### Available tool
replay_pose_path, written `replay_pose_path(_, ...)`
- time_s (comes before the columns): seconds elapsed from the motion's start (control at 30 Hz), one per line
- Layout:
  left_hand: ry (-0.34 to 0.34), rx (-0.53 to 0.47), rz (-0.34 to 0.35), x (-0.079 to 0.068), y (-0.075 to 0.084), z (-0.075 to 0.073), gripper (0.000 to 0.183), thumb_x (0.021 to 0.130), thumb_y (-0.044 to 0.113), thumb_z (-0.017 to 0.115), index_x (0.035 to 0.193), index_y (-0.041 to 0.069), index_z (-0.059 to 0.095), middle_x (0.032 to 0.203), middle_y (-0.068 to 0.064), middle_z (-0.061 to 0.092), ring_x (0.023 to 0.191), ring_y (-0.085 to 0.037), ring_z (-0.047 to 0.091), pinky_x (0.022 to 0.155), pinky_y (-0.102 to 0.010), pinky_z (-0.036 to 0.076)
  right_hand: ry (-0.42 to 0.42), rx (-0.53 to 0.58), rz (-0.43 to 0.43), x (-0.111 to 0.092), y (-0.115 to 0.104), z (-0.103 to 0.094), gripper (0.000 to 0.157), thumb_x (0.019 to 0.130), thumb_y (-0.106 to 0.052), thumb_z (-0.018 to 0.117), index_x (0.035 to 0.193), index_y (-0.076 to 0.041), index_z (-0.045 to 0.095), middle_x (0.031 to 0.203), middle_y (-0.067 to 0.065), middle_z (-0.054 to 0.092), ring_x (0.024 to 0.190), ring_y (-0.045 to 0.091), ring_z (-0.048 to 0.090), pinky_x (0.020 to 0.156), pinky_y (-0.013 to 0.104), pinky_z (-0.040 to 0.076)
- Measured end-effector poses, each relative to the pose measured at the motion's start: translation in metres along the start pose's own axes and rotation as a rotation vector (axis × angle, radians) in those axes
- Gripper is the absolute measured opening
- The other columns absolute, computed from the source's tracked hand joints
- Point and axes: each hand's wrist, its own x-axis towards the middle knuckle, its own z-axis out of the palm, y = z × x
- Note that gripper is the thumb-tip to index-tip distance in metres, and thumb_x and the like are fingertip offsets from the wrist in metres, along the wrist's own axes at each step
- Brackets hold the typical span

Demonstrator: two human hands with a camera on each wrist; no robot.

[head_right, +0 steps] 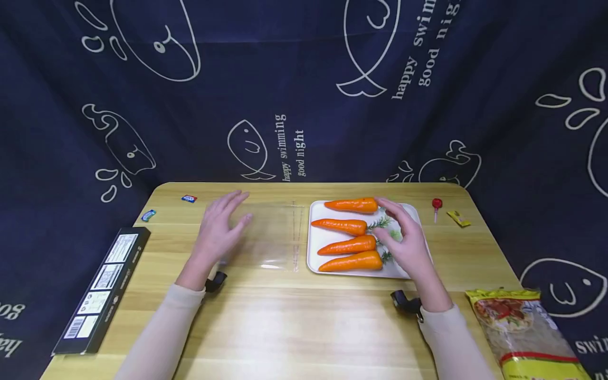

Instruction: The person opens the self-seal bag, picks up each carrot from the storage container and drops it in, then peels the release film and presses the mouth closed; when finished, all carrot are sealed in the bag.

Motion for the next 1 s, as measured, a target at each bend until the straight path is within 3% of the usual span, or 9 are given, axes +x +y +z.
replay_pose_path(0.1,-0.031,-0.214,-0.057,-0.001,0.005,0.012,0.050,0.096,0.046,0.063,0.141,0.026,0.056,0.145,0.002,0.053,0.137,-0.026,0.046,0.117,-0.054,0.033,0.013,0.091,0.047,-0.018,0.006,0.003,0.054,0.085,0.019,0.064,0.137,0.006,0.053,0.137,0.023,0.057,0.131,0.017,0.051,0.112,0.021,0.039)
replay_pose_path(0.2,-0.101,-0.398,-0.116,-0.001,0.005,0.029,0.044,0.092,0.036,0.071,0.133,0.023,0.062,0.134,0.002,0.060,0.128,-0.024,0.053,0.111,-0.052,0.043,0.001,0.062,0.134,-0.036,0.014,0.004,0.049,0.086,0.015,0.067,0.132,0.005,0.057,0.132,0.021,0.061,0.126,0.011,0.054,0.109,0.016,0.040)
replay_pose_path(0.27,-0.158,-0.449,-0.131,0.000,0.002,0.041,0.042,0.090,0.031,0.075,0.129,0.022,0.064,0.128,0.002,0.063,0.122,-0.024,0.057,0.109,-0.049,0.046,-0.021,0.006,0.174,-0.046,0.019,0.003,0.047,0.085,0.012,0.070,0.130,0.003,0.060,0.129,0.022,0.062,0.123,0.005,0.055,0.107,0.011,0.039)
replay_pose_path(0.43,-0.262,-0.414,-0.137,0.000,-0.011,0.068,0.042,0.084,0.030,0.081,0.123,0.021,0.067,0.119,0.002,0.066,0.112,-0.019,0.062,0.103,-0.041,0.051,-0.080,-0.169,0.216,-0.058,0.027,0.001,0.043,0.083,-0.002,0.079,0.124,-0.009,0.068,0.126,0.011,0.067,0.121,-0.007,0.053,0.106,0.003,0.033)
replay_pose_path(0.6,-0.299,-0.339,-0.116,0.000,-0.018,0.080,0.032,0.079,0.030,0.086,0.106,0.021,0.072,0.105,0.007,0.065,0.101,-0.014,0.059,0.096,-0.034,0.052,-0.157,-0.301,0.220,-0.062,0.034,0.000,0.040,0.083,-0.016,0.082,0.121,-0.018,0.070,0.126,0.004,0.068,0.120,-0.007,0.051,0.105,-0.001,0.028)
replay_pose_path(0.83,-0.269,-0.305,-0.078,0.001,-0.018,0.084,0.009,0.084,0.026,0.081,0.089,0.020,0.078,0.088,0.010,0.067,0.086,-0.011,0.059,0.081,-0.030,0.051,-0.249,-0.433,0.248,-0.063,0.040,0.000,0.042,0.086,-0.030,0.080,0.125,-0.027,0.068,0.134,0.001,0.064,0.126,0.025,0.055,0.104,0.000,0.024)
replay_pose_path(0.9,-0.248,-0.312,-0.074,0.001,-0.018,0.084,0.007,0.085,0.027,0.080,0.088,0.020,0.079,0.087,0.011,0.069,0.085,-0.010,0.060,0.081,-0.030,0.052,-0.249,-0.434,0.260,-0.063,0.040,-0.001,0.042,0.086,-0.031,0.080,0.126,-0.027,0.068,0.134,0.001,0.064,0.126,0.025,0.055,0.103,0.001,0.025)
replay_pose_path(1.0,-0.208,-0.343,-0.082,-0.001,-0.018,0.083,0.007,0.087,0.027,0.078,0.090,0.020,0.080,0.088,0.011,0.071,0.087,-0.010,0.064,0.083,-0.031,0.055,-0.220,-0.424,0.277,-0.064,0.040,-0.001,0.042,0.085,-0.032,0.080,0.126,-0.027,0.068,0.132,0.000,0.066,0.124,0.011,0.055,0.101,0.000,0.027)
